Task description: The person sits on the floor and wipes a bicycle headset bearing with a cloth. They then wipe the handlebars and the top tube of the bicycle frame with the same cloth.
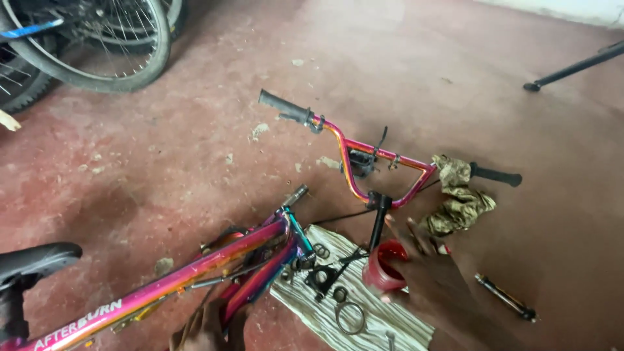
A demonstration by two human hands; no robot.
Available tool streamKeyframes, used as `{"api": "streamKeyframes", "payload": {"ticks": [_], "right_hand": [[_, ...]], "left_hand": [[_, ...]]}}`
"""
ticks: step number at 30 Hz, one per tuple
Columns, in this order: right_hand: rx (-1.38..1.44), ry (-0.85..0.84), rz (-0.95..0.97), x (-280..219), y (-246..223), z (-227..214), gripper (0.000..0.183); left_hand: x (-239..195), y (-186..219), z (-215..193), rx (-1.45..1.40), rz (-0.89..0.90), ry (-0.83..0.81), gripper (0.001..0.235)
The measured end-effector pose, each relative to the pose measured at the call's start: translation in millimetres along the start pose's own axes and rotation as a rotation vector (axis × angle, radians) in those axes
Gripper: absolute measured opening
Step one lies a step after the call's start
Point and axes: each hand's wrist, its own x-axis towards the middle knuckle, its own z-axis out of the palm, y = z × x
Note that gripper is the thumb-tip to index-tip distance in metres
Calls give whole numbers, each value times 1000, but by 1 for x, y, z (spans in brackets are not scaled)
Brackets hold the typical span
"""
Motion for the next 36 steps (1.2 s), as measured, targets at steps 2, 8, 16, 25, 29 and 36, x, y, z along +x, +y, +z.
{"api": "streamKeyframes", "payload": {"ticks": [2, 8, 16, 25, 29, 36], "right_hand": [[12, -52, 18, -3, -2, 3, 54], [-81, -137, 24, -3, 1, 3, 45], [111, -37, 72, -1, 1, 18, 43], [576, 258, 125, 7, -85, -10, 36], [738, 114, 143, 21, -117, 33, 32], [792, 232, 172, 39, -129, 54, 49]], "left_hand": [[-3, 3, -6, -67, 6, -5, 41], [-11, -11, 6, 50, -38, -41, 52], [-7, -18, 9, 4, -69, -74, 44], [0, -11, -6, -24, -121, -135, 41], [5, -5, -14, -25, -170, -154, 38], [2, -25, 6, -31, -111, -104, 39]]}}
